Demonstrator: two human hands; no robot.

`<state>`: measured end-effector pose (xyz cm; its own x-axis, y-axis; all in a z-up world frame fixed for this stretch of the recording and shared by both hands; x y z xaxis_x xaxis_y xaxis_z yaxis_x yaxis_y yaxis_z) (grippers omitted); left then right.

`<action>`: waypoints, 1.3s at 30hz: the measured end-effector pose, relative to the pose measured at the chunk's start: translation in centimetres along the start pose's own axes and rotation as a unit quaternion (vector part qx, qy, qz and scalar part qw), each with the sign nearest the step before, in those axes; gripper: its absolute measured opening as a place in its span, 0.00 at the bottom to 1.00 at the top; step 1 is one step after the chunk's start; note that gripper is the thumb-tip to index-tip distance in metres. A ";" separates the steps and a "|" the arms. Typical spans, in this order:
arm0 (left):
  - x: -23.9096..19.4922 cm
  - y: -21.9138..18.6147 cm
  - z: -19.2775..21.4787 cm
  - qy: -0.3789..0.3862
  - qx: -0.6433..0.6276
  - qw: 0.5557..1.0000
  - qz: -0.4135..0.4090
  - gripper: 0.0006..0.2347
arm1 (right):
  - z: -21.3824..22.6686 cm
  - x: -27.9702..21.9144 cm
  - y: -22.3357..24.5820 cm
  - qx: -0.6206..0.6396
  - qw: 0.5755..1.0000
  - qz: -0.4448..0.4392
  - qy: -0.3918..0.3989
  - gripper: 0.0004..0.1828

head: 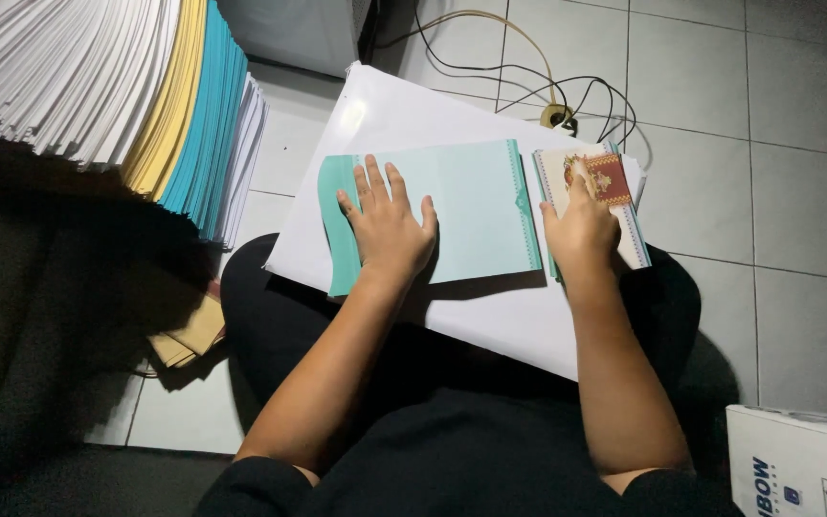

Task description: The person inserts a decorative cover sheet into a light blue notebook cover, smooths it flat, and repeats this process with multiple covers. The person handles several notebook covers and decorative sheets, stacking the completed units on the right.

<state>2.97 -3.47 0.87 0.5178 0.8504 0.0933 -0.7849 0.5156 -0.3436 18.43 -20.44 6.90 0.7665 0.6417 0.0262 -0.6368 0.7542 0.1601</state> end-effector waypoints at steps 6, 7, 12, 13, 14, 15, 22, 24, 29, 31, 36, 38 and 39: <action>-0.1 0.0 0.0 -0.003 0.002 1.000 0.001 0.30 | -7.0 1.5 -7.1 0.005 0.999 -0.001 -0.036 0.21; -0.1 0.1 -0.1 -0.003 0.002 1.000 0.002 0.30 | -6.8 1.4 -6.9 0.004 0.999 0.000 -0.036 0.21; -0.2 0.3 -0.3 -0.026 -0.007 1.000 -0.012 0.29 | -6.0 0.9 -6.3 0.035 0.994 0.015 -0.101 0.08; -0.3 0.4 -0.8 -0.026 -0.006 1.000 -0.011 0.29 | -6.0 0.9 -6.9 0.035 0.994 0.016 -0.100 0.08; -0.3 0.5 -1.2 -0.058 0.001 0.998 -0.029 0.27 | -6.0 0.8 -7.5 0.048 0.987 0.018 -0.151 0.08; -0.2 0.6 -1.6 -0.092 0.009 0.995 -0.045 0.25 | -5.9 1.1 -7.9 0.062 0.977 0.022 -0.202 0.07; -1.9 -1.0 -1.1 -0.115 -0.144 0.964 -0.192 0.11 | 6.9 -5.3 -4.8 0.132 0.933 0.168 -0.288 0.08; -3.1 -2.3 -1.0 0.011 -0.362 0.892 -0.271 0.17 | 9.2 -6.4 -2.7 0.358 0.909 0.082 -0.199 0.12; -4.9 -2.5 5.4 0.268 -0.605 0.747 -0.068 0.15 | 3.5 -4.0 -1.3 0.651 0.734 0.051 -0.186 0.07; -4.7 -1.6 4.3 0.274 -0.650 0.707 -0.052 0.10 | 2.2 -3.4 0.0 0.652 0.731 0.042 -0.199 0.06; -4.2 0.7 3.4 0.267 -0.689 0.674 -0.007 0.07 | 2.9 -5.3 5.2 0.366 0.905 0.187 -0.112 0.46; -4.2 0.8 4.2 0.254 -0.690 0.677 -0.003 0.06 | 5.0 -7.2 8.1 0.405 0.895 0.177 -0.053 0.46; -4.2 0.8 4.5 0.240 -0.692 0.681 0.003 0.06 | 5.9 -8.2 9.5 0.443 0.881 0.167 0.007 0.48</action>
<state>-1.37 -6.12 4.45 0.8284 0.5486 -0.1132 0.1136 -0.3624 -0.9251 6.57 -19.35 14.04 0.5430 0.8139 0.2067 -0.5080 0.1224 0.8526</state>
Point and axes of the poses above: each hand's wrist, its own x-axis towards the middle knuckle, its own z-axis out of the back of the hand, y = z × x, the point moved 1 cm from there along x, towards the middle knuckle, and after that the axes turned 13 degrees about z, right-handed, at the moved point
